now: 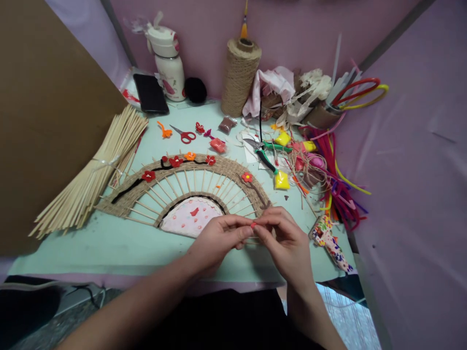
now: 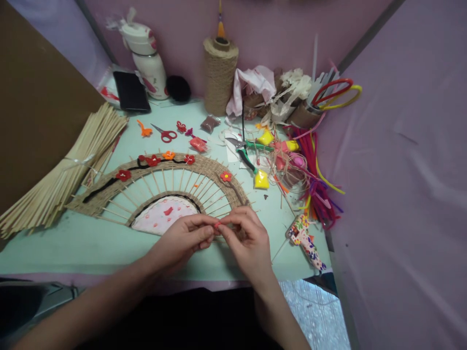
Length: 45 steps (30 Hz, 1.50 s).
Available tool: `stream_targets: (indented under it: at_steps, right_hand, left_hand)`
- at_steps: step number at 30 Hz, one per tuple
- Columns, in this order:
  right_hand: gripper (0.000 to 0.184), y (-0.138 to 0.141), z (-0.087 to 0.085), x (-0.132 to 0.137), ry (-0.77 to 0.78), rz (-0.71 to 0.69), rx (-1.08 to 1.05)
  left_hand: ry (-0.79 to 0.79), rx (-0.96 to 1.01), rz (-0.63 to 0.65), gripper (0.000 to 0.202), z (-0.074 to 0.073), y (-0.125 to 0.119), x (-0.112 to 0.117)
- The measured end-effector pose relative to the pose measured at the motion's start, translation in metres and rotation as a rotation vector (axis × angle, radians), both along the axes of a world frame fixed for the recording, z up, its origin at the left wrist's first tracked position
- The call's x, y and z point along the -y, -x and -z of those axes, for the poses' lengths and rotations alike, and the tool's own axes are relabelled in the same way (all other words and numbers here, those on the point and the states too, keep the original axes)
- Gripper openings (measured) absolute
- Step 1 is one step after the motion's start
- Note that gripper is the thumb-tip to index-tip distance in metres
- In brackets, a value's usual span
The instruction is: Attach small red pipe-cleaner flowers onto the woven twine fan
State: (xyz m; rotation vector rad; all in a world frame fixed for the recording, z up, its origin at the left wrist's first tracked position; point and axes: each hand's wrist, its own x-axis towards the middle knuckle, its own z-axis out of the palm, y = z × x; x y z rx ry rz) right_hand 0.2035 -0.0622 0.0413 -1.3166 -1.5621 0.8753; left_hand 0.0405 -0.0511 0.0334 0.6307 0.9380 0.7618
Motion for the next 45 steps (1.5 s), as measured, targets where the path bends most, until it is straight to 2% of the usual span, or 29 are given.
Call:
stream_targets:
  at_steps: [3, 7, 10, 13, 16, 19, 23, 26, 33, 39, 43, 45]
  right_hand:
    - [0.013, -0.004, -0.002, 0.005, -0.002, -0.027, 0.072]
    - [0.019, -0.006, 0.000, 0.012, -0.071, -0.011, 0.174]
    - [0.022, -0.006, 0.003, 0.016, -0.092, -0.011, 0.197]
    - [0.026, -0.010, 0.005, 0.020, -0.028, -0.029, 0.147]
    - [0.027, -0.018, 0.007, 0.021, -0.002, 0.026, 0.107]
    - [0.023, -0.025, 0.008, 0.018, -0.023, 0.068, 0.108]
    - [0.022, -0.029, 0.008, 0.016, -0.042, 0.116, 0.101]
    - [0.022, -0.029, 0.008, 0.014, -0.052, 0.126, 0.092]
    - [0.026, -0.018, 0.005, 0.018, -0.130, 0.096, 0.124]
    - [0.030, -0.012, 0.010, 0.022, -0.251, 0.054, 0.187]
    - [0.029, -0.011, 0.010, 0.020, -0.267, 0.094, 0.176]
    - [0.028, -0.010, 0.010, 0.018, -0.265, 0.090, 0.172]
  left_hand:
    - [0.129, 0.123, -0.081, 0.033, 0.006, -0.012, 0.000]
    - [0.217, 0.163, -0.068, 0.035, 0.007, -0.017, 0.003]
    - [0.197, 0.134, -0.064, 0.038, 0.007, -0.021, 0.005]
    - [0.158, 0.141, -0.076, 0.038, 0.007, -0.025, 0.006]
    - [0.124, 0.157, -0.107, 0.047, 0.009, -0.026, 0.004]
    - [0.054, 0.150, -0.076, 0.053, 0.010, -0.026, 0.002]
    - [0.091, 0.139, -0.092, 0.027, 0.007, -0.025, 0.001]
    - [0.196, 0.241, -0.129, 0.017, 0.005, -0.024, -0.002]
    - [0.338, 0.477, -0.216, 0.022, 0.008, -0.023, -0.007]
    - [0.316, 0.437, -0.249, 0.022, 0.005, -0.025, -0.006]
    - [0.296, 0.487, -0.297, 0.015, 0.006, -0.026, -0.006]
    - [0.302, 0.515, -0.329, 0.019, 0.007, -0.027, -0.005]
